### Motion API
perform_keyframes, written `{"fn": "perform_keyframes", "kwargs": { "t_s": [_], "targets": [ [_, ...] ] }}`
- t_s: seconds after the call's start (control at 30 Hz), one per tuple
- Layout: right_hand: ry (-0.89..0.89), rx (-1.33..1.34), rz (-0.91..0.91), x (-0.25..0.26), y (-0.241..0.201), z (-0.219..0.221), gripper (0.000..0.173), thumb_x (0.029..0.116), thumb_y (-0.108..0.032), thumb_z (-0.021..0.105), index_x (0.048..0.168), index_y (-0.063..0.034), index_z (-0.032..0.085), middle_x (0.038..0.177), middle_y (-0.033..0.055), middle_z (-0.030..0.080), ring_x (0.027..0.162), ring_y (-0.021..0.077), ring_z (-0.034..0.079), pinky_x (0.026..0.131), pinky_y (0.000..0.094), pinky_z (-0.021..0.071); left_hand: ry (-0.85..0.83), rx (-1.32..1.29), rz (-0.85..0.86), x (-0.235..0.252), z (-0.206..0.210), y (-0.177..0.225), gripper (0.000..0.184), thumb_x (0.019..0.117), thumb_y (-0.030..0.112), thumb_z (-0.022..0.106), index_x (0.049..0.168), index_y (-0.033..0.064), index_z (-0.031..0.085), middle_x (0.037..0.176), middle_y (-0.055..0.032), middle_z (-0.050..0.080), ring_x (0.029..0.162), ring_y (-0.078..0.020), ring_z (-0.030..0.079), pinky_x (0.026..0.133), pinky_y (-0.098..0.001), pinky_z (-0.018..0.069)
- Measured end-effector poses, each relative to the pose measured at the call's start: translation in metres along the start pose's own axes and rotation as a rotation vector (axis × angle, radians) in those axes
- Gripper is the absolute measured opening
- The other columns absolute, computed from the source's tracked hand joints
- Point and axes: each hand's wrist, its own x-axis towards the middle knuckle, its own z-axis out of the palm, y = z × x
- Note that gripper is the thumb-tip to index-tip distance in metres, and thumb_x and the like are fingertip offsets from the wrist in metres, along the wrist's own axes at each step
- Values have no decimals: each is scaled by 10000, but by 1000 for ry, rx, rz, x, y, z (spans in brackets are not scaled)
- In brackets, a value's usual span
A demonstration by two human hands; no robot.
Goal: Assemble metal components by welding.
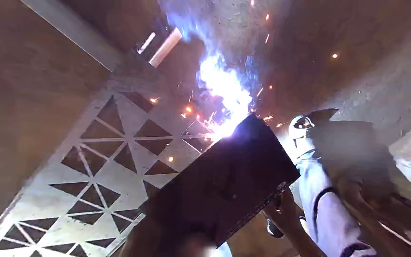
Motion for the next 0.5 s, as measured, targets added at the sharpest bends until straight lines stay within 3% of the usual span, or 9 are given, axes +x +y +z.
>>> {"fn": "perform_keyframes", "kwargs": {
  "t_s": [0.07, 0.17, 0.23, 0.33, 0.5],
  "targets": [
    [-21, -6, 71, -1, -3, -1, 976, 813, -606, 721, 1396, 136, 472, 1224, 221, 660, 1093, 168, 652, 945, 356, 542, 48, 93, -54, 14, 13, 18, 287, 970, 154, 685, 1254, 158, 641, 1154, 83, 709, 1057, -78, 674, 914, -308, 578],
    [-6, 43, 82, 0, -1, 1, 1010, 786, -623, 745, 1392, 136, 466, 1201, 173, 669, 1069, 79, 646, 929, 272, 547, 50, 120, 13, 14, 12, 14, 316, 981, 136, 676, 1291, 115, 615, 1189, 61, 705, 1070, -91, 678, 905, -307, 589],
    [-1, 55, 63, 1, 0, 2, 1011, 788, -608, 753, 1391, 148, 457, 1195, 177, 672, 1081, 84, 648, 942, 279, 545, 64, 150, 27, 14, 12, 13, 337, 972, 153, 691, 1288, 79, 600, 1179, 62, 701, 1051, -74, 673, 896, -281, 585],
    [5, 52, 58, 2, -2, 3, 964, 790, -629, 745, 1343, 124, 508, 1144, 137, 688, 1038, 58, 654, 910, 268, 558, 62, 123, -13, 16, 14, 16, 345, 958, 189, 711, 1290, 141, 629, 1166, 101, 718, 1046, -53, 684, 915, -276, 583],
    [-10, 105, 37, 5, -1, 2, 954, 792, -640, 752, 1321, 117, 514, 1103, 98, 690, 989, 25, 653, 875, 244, 565, -3, 45, 16, 19, 11, 11, 297, 982, 143, 676, 1274, 121, 628, 1151, 54, 721, 1022, -85, 688, 907, -297, 583]
  ]
}}
